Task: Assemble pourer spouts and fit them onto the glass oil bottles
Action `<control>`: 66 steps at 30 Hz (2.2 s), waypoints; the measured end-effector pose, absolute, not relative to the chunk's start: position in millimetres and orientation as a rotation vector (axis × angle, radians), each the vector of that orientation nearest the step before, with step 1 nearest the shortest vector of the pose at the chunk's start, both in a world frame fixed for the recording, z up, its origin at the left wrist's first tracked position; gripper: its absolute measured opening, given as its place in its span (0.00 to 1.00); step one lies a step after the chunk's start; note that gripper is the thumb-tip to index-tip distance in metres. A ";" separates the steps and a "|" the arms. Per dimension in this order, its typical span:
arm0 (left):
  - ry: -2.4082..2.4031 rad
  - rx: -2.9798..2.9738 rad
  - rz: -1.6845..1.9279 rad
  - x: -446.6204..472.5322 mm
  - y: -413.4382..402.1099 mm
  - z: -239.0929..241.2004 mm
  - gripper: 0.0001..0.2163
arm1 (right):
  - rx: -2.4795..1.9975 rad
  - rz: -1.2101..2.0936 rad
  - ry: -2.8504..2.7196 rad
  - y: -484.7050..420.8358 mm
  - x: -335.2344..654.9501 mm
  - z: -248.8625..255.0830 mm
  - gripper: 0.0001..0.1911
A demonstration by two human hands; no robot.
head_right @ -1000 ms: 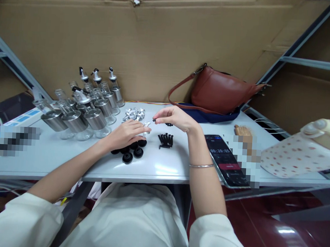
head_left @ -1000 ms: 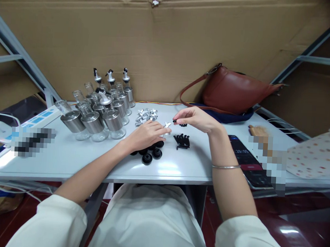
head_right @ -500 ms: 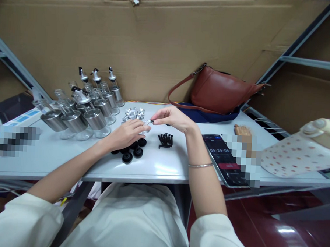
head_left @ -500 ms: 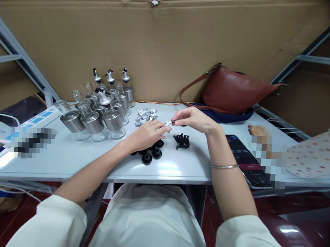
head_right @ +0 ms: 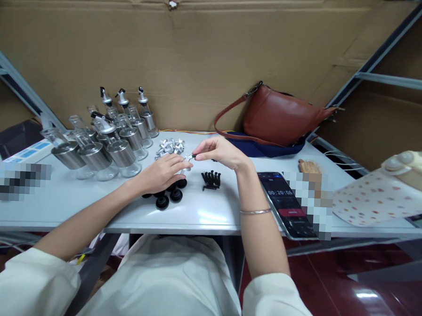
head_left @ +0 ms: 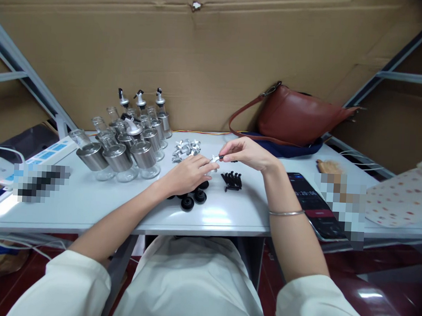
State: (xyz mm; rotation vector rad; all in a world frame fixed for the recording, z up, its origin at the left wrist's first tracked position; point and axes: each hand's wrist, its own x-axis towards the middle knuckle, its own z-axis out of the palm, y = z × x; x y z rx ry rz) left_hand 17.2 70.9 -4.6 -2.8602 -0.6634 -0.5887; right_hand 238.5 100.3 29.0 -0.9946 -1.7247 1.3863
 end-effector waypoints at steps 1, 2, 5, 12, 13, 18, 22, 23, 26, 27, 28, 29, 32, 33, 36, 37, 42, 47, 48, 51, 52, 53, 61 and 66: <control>-0.658 -2.856 -0.587 17.2 70.8 -4.5 0.14 | -1.000 1.385 -1.729 100.3 238.4 29.2 0.14; -0.650 -2.851 -0.589 17.2 70.8 -4.5 0.14 | -1.005 1.384 -1.732 100.1 238.3 29.3 0.14; -0.632 -2.841 -0.607 17.5 70.6 -4.9 0.14 | -0.999 1.398 -1.724 99.7 238.6 28.9 0.14; -0.635 -2.842 -0.610 18.0 70.4 -6.7 0.14 | -0.898 1.554 -1.672 99.4 239.5 26.7 0.15; -0.636 -2.842 -0.613 17.9 70.5 -7.0 0.14 | -0.873 1.594 -1.668 99.4 239.5 26.4 0.16; -0.637 -2.829 -0.605 17.3 71.0 -8.0 0.14 | -0.772 1.788 -1.689 98.5 240.8 24.2 0.21; -0.629 -2.829 -0.593 17.2 70.3 -6.5 0.15 | -0.673 1.878 -1.722 98.6 240.7 22.1 0.19; -0.620 -2.828 -0.591 17.2 70.2 -6.1 0.15 | -0.646 1.888 -1.723 98.9 240.5 21.7 0.18; -0.581 -2.810 -0.602 17.7 69.9 -5.5 0.15 | -0.597 1.913 -1.718 99.8 239.9 21.0 0.17; -0.573 -2.803 -0.603 17.9 69.9 -5.7 0.15 | -0.590 1.925 -1.718 100.0 240.0 20.9 0.17; -0.570 -2.795 -0.600 18.1 70.1 -6.2 0.15 | -0.585 1.938 -1.718 100.2 240.2 20.8 0.18; -0.572 -2.789 -0.594 18.3 70.3 -6.9 0.15 | -0.579 1.953 -1.719 100.3 240.5 20.6 0.18; -0.576 -2.785 -0.569 18.8 71.1 -9.0 0.16 | -0.567 1.988 -1.722 101.1 241.8 19.4 0.18; -0.573 -2.787 -0.567 18.9 71.3 -9.6 0.16 | -0.567 1.992 -1.725 101.7 242.3 18.7 0.18; -0.559 -2.801 -0.579 19.2 71.7 -10.2 0.16 | -0.520 2.004 -1.736 104.2 243.4 15.4 0.16; -0.559 -2.805 -0.582 19.3 71.7 -10.1 0.16 | -0.487 2.010 -1.740 105.1 243.5 14.3 0.16; -0.580 -2.818 -0.559 19.0 71.5 -8.5 0.16 | -0.404 2.019 -1.740 106.4 242.6 12.5 0.15; -0.573 -2.811 -0.570 18.9 71.5 -8.8 0.16 | -0.454 1.989 -1.736 103.2 241.3 15.6 0.15; -0.571 -2.810 -0.577 19.0 71.5 -9.1 0.16 | -0.465 1.986 -1.734 102.7 241.0 16.2 0.16; -0.562 -2.817 -0.587 19.2 71.4 -9.9 0.15 | -0.513 1.967 -1.730 101.8 239.8 18.0 0.16; -0.563 -2.820 -0.596 19.2 71.5 -9.8 0.15 | -0.537 1.949 -1.737 101.6 239.1 18.6 0.16; -0.571 -2.825 -0.608 19.0 71.7 -9.5 0.15 | -0.565 1.921 -1.743 101.4 238.3 19.2 0.16; -0.656 -2.841 -0.698 15.7 75.2 -6.2 0.15 | -0.713 1.589 -1.675 100.9 231.8 21.3 0.13; -0.664 -2.852 -0.649 16.6 73.8 -6.5 0.15 | -0.775 1.473 -1.718 103.0 231.7 20.3 0.15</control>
